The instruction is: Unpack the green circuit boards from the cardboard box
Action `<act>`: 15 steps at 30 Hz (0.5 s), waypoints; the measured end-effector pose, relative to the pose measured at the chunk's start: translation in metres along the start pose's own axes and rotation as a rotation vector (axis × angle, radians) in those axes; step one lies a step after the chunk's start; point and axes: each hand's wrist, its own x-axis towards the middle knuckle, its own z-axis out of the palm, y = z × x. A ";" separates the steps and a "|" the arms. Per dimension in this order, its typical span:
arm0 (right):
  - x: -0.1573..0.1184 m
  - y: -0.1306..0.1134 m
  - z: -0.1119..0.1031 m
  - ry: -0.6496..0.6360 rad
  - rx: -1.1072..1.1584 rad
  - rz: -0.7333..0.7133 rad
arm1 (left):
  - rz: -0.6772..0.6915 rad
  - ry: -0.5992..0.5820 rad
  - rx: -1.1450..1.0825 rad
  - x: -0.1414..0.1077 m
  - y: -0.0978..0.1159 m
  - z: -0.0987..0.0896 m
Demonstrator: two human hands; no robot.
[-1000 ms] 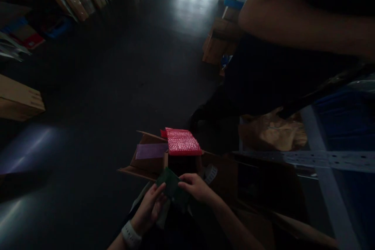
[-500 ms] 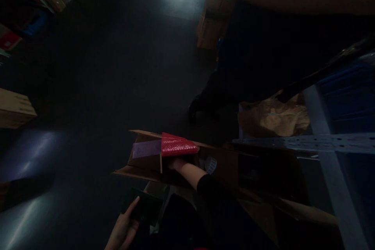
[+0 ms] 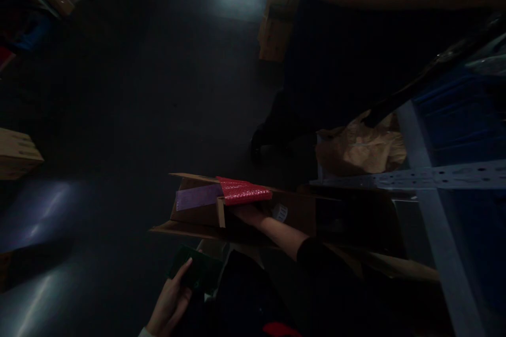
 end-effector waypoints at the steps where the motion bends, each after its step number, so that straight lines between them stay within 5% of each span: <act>1: -0.008 0.001 -0.008 -0.019 -0.012 -0.022 | -0.004 -0.017 -0.007 0.001 -0.001 0.001; 5: -0.056 0.000 -0.045 0.011 -0.032 -0.067 | 0.053 -0.087 -0.022 0.006 -0.005 -0.001; 8: -0.102 -0.012 -0.062 0.155 0.021 -0.092 | 0.091 -0.229 -0.001 0.006 -0.009 -0.006; 11: -0.137 -0.032 -0.053 0.177 0.248 -0.122 | 0.119 -0.370 0.062 0.004 -0.016 -0.009; 15: -0.141 -0.049 -0.018 -0.026 0.493 -0.126 | 0.058 -0.407 0.129 0.000 -0.027 0.001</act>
